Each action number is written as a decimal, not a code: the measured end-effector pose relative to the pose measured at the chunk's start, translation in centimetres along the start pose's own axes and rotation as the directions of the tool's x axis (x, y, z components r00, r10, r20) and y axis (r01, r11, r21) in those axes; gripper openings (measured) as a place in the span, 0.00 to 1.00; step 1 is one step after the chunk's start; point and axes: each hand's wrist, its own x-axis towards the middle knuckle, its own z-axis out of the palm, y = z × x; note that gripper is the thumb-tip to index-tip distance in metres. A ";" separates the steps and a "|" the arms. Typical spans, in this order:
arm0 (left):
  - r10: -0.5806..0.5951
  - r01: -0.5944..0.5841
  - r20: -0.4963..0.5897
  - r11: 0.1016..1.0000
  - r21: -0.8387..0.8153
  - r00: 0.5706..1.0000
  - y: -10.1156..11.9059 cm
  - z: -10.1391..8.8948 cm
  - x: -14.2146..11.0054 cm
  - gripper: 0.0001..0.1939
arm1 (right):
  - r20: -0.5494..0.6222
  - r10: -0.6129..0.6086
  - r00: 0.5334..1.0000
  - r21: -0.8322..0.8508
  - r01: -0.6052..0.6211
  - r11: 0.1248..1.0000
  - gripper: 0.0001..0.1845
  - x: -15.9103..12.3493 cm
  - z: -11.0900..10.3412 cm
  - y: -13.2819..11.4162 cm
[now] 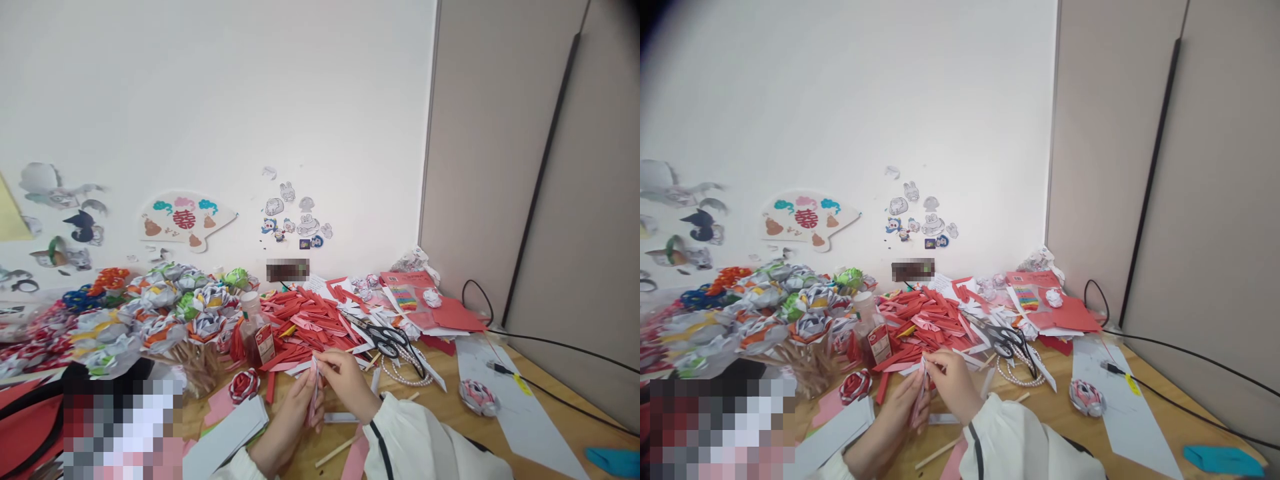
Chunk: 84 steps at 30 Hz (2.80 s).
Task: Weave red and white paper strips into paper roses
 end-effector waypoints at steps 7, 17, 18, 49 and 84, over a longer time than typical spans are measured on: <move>0.000 -0.001 -0.007 0.997 -0.082 1.000 0.1 0.1 0.3 0.22 | -0.016 0.013 1.000 0.044 -0.013 0.999 0.11 -0.3 0.7 0.4; -0.026 0.023 -0.069 0.999 -0.039 0.997 0.3 -0.3 0.5 0.24 | -0.021 0.077 0.997 -0.052 -0.078 0.996 0.10 0.0 1.0 1.0; -0.023 0.021 -0.089 1.000 -0.022 0.996 0.4 -0.5 0.6 0.24 | -0.010 0.068 0.998 -0.082 -0.069 0.994 0.09 0.1 0.8 0.9; 0.097 -0.063 -0.336 0.992 0.110 0.937 1.5 -1.8 1.7 0.29 | 0.081 -0.002 0.997 -0.036 0.005 0.999 0.12 2.0 -0.7 1.8; 0.198 -0.180 -0.418 0.980 0.083 0.887 1.8 -2.4 1.4 0.24 | -0.038 0.232 0.972 -0.677 -0.196 0.710 0.06 2.1 -4.7 3.2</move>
